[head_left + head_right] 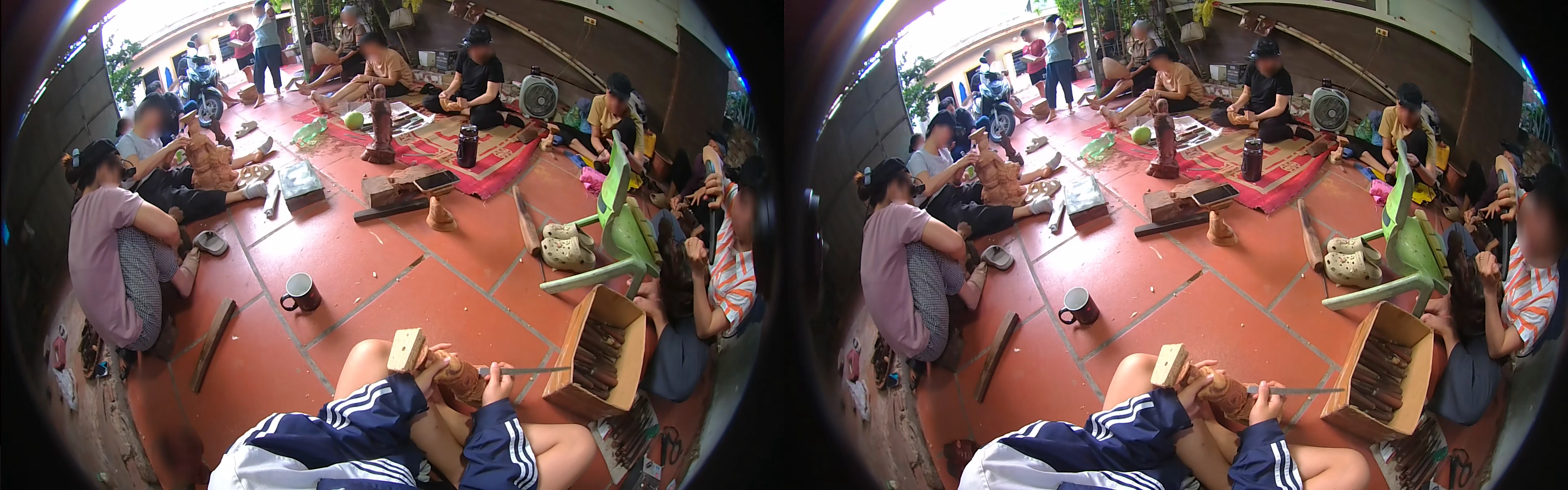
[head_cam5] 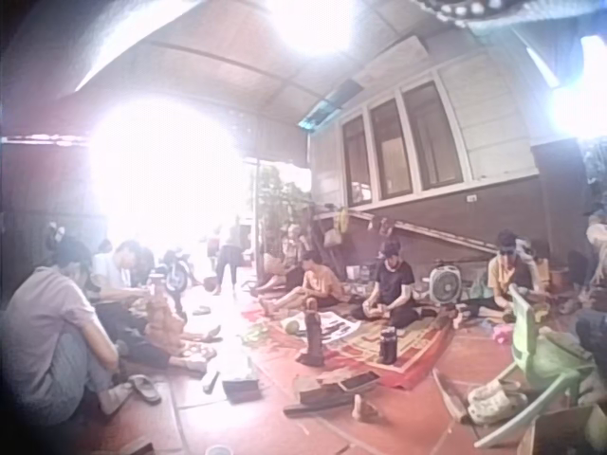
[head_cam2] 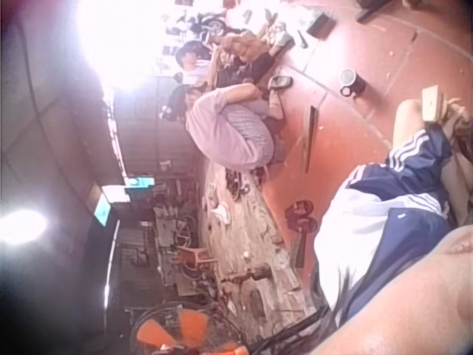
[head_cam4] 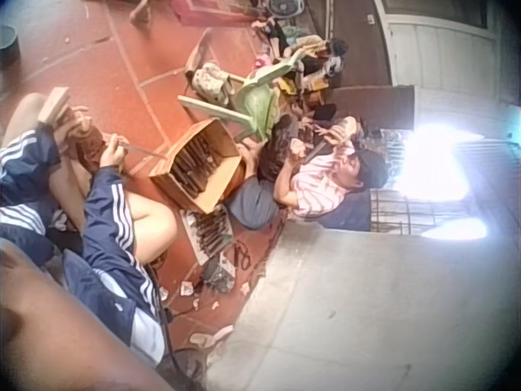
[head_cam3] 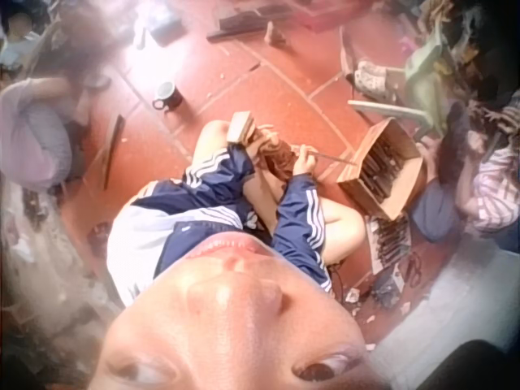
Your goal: The person sits on the floor and carves a piece of wood using a chisel and a mallet. They hold the wood on their lap and strike the chisel to shape it, occasionally pausing to inspect the work.
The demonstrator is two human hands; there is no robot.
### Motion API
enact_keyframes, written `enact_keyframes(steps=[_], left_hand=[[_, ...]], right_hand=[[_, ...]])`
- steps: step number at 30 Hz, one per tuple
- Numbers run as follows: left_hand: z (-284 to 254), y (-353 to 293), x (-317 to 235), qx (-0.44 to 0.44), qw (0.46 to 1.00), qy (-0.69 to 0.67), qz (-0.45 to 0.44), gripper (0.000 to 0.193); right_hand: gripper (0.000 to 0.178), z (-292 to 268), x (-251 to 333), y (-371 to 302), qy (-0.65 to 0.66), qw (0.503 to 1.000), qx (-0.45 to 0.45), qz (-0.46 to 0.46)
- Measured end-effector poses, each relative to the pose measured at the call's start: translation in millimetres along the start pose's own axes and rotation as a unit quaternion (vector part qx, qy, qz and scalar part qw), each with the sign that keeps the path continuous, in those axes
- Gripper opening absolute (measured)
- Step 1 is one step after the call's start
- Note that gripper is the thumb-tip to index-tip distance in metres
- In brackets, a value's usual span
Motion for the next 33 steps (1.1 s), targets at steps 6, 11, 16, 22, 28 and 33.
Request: enact_keyframes(steps=[6, 11, 16, 22, 28, 33], left_hand=[[5, -2, -5, 0.006, 0.999, 0.052, 0.007, 0.034], [11, -5, -11, 0.012, 0.998, 0.052, 0.028, 0.035], [18, -8, -16, 0.008, 0.998, 0.060, 0.029, 0.036], [14, -8, -14, -0.005, 0.999, 0.045, 0.020, 0.037], [19, -6, -12, 0.016, 0.998, 0.047, 0.034, 0.037], [20, -10, -21, 0.007, 0.997, 0.064, 0.040, 0.037]], right_hand=[[0.025, 4, 8, 3, -0.031, 0.998, 0.050, -0.029], [0.019, 0, -10, 8, 0.025, 0.996, 0.057, 0.056], [0.015, -9, -11, 6, 0.000, 0.999, 0.006, 0.040], [0.013, 7, 1, -1, 0.045, 0.997, -0.002, 0.070], [0.010, -7, -15, 5, 0.024, 0.999, -0.024, 0.043], [0.014, -7, -16, 1, 0.082, 0.992, -0.047, 0.079]])
Point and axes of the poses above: each hand's wrist, its own y-axis towards the middle knuckle, its own z-axis out of the palm, x = y × z, the point moved 7 cm from there along y, towards the middle knuckle
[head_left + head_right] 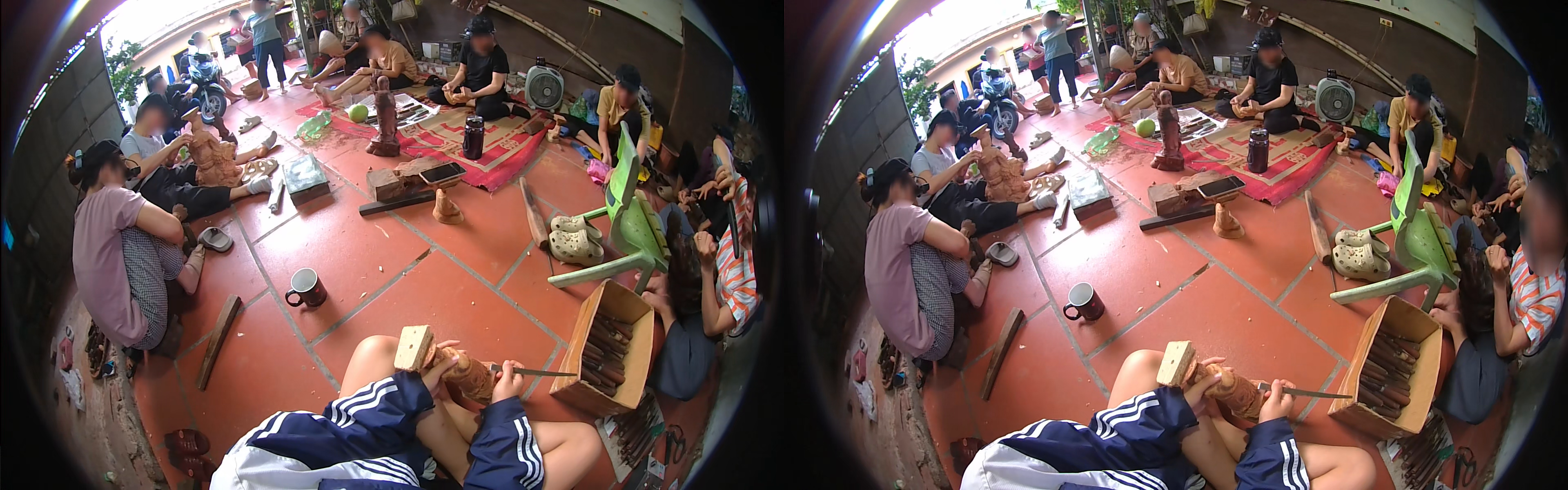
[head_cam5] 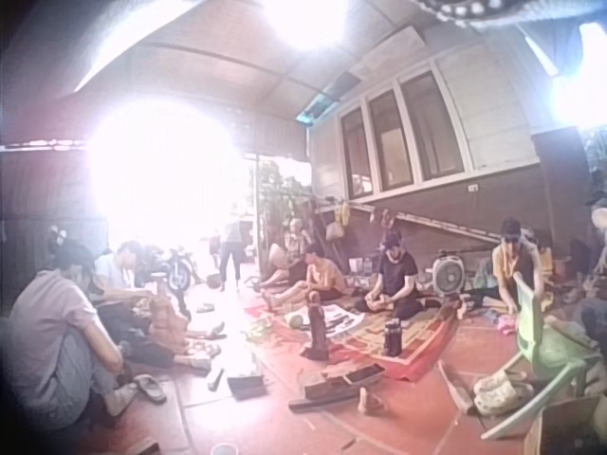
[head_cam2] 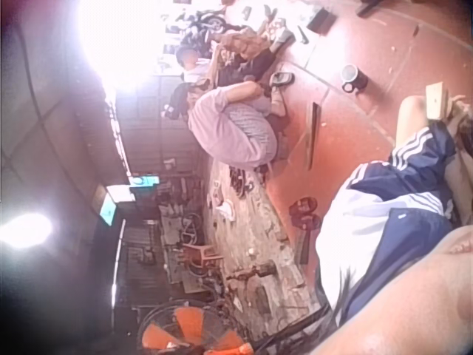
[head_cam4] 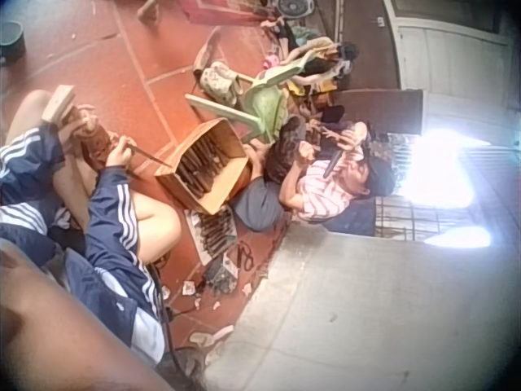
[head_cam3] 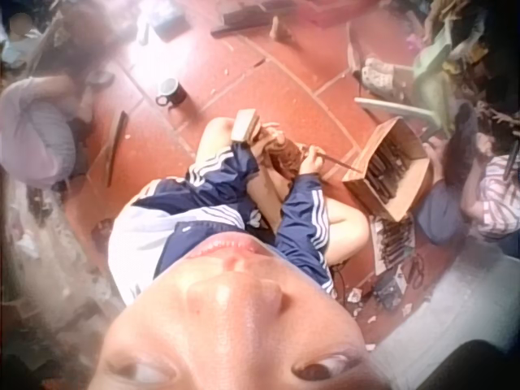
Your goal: The person sits on the floor and carves a piece of wood using a chisel and a mallet. They hold the wood on their lap and strike the chisel to shape it, occasionally pausing to inspect the work.
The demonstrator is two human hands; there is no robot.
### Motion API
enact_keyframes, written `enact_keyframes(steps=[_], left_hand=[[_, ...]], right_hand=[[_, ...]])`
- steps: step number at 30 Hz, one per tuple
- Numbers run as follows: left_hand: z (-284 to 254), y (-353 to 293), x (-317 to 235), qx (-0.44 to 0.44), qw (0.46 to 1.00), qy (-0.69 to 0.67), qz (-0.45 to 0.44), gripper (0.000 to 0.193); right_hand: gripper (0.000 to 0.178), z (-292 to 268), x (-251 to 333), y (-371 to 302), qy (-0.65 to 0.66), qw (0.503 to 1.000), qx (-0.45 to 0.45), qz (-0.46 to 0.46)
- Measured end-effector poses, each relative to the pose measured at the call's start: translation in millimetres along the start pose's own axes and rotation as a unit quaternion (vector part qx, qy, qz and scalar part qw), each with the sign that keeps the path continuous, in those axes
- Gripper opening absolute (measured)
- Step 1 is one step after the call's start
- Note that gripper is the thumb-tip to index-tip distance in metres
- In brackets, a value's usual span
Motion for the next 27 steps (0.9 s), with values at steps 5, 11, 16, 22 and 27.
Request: enact_keyframes(steps=[5, 11, 16, 22, 27], left_hand=[[-2, 1, 3, 0.006, 1.000, 0.002, 0.000, 0.037], [-6, 0, 2, -0.001, 1.000, 0.010, 0.007, 0.037], [-4, 1, 5, 0.004, 1.000, 0.000, -0.004, 0.037], [-3, 1, 5, -0.004, 1.000, 0.004, -0.004, 0.036], [-2, 1, 4, 0.001, 1.000, -0.008, -0.003, 0.036]], right_hand=[[0.020, 7, 3, 3, -0.129, 0.988, 0.038, -0.082], [0.018, 3, -1, -3, 0.024, 0.999, -0.018, 0.013], [0.015, 13, 15, -2, -0.083, 0.993, 0.055, -0.056], [0.015, -1, 4, 2, -0.048, 0.998, 0.016, -0.021], [0.016, 15, 10, -2, -0.084, 0.994, 0.057, -0.045]])
Point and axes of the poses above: each hand's wrist, its own y-axis towards the middle knuckle, its own z-axis out of the palm, x = y × z, the point moved 7 cm from there along y, towards the middle knuckle
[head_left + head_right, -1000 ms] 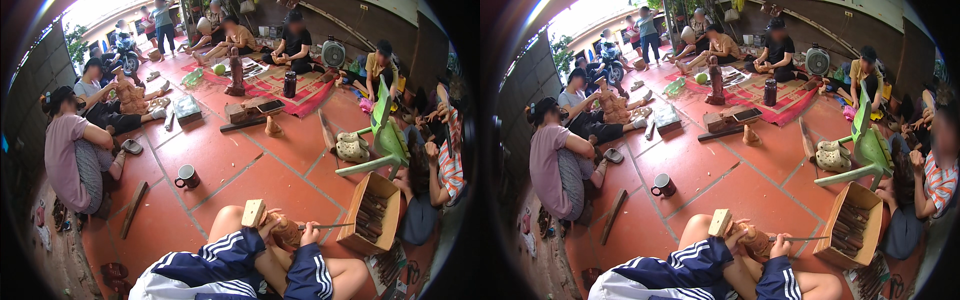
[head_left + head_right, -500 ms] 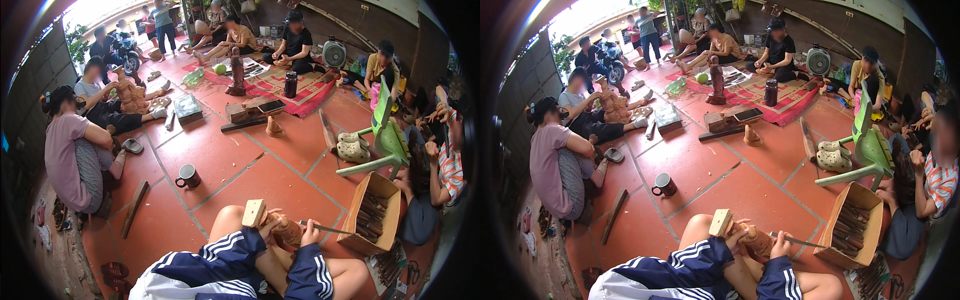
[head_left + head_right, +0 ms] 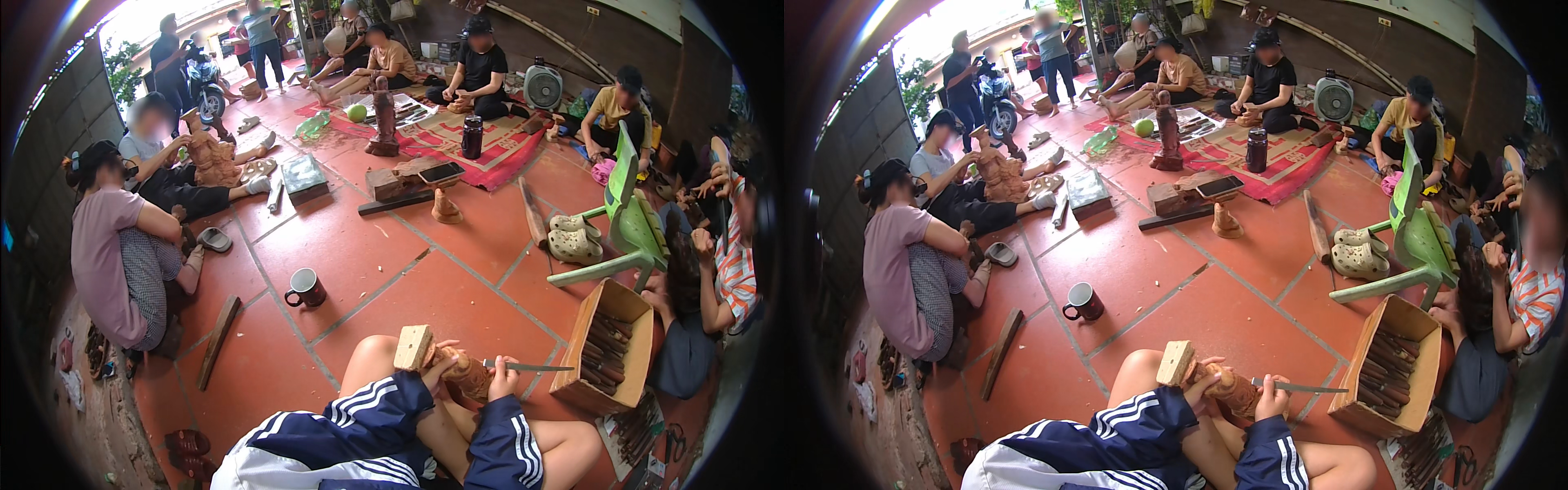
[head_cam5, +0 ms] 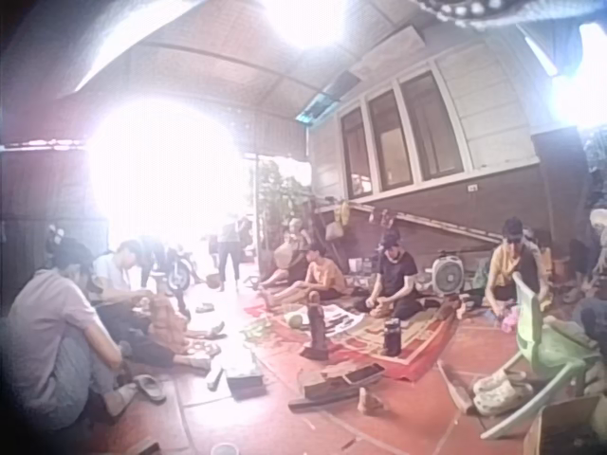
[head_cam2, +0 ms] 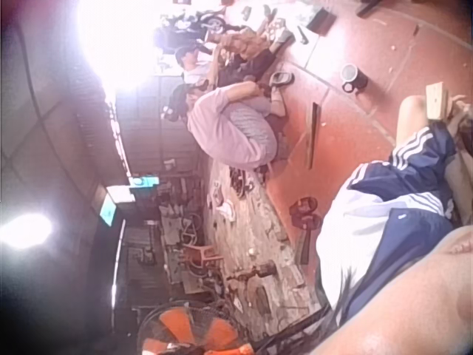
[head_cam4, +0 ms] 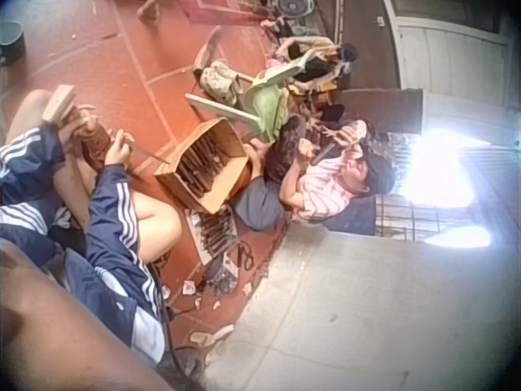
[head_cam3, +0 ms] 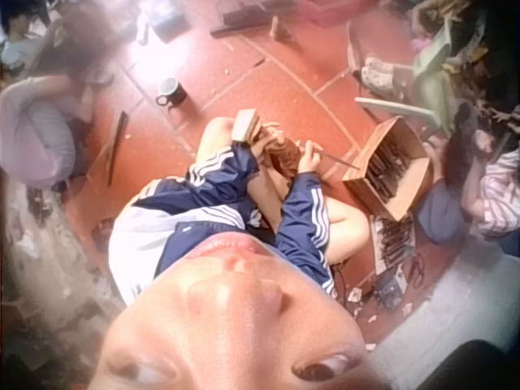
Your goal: The person sits on the floor and carves a piece of wood using a chisel and a mallet. They hold the wood on their lap and strike the chisel to shape it, occasionally pausing to inspect the work.
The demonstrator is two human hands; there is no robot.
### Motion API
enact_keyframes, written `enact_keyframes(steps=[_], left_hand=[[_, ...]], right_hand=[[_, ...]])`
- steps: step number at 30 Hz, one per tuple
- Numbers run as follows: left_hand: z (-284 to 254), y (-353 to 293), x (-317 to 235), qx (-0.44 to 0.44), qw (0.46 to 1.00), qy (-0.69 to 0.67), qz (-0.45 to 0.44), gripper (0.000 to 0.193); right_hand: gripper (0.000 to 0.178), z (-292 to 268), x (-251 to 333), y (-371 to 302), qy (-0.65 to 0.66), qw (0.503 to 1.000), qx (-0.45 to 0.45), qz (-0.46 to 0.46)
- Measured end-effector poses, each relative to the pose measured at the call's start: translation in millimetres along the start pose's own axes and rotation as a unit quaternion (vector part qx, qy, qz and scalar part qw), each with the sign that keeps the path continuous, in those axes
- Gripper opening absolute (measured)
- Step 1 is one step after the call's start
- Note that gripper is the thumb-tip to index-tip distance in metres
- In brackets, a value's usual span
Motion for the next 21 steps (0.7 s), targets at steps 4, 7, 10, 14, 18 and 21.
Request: enact_keyframes(steps=[4, 7, 10, 14, 18, 21], left_hand=[[-3, 1, 2, 0.002, 1.000, -0.014, -0.005, 0.037], [-5, 3, 6, -0.002, 1.000, -0.022, -0.017, 0.036], [-4, 4, 10, 0.002, 0.999, -0.024, -0.022, 0.036], [-2, 1, 0, 0.006, 1.000, 0.004, 0.001, 0.036], [-2, 0, 0, 0.006, 1.000, -0.008, -0.007, 0.037], [-1, 1, 2, 0.008, 1.000, 0.000, 0.000, 0.036]], right_hand=[[0.013, -3, -2, 2, 0.051, 0.999, -0.004, -0.008], [0.010, -10, -1, -2, 0.002, 0.999, -0.045, 0.028], [0.010, -19, -15, 3, 0.074, 0.995, -0.064, 0.017], [0.007, -2, -2, -2, 0.081, 0.996, -0.017, 0.045], [0.008, -3, 3, -2, 0.045, 0.999, -0.010, 0.016], [0.011, -10, -5, 0, 0.042, 0.999, -0.021, 0.011]])
Point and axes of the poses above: each hand's wrist, its own y-axis towards the middle knuckle, its own z-axis out of the palm, x = y × z, the point moved 7 cm from there along y, towards the middle knuckle
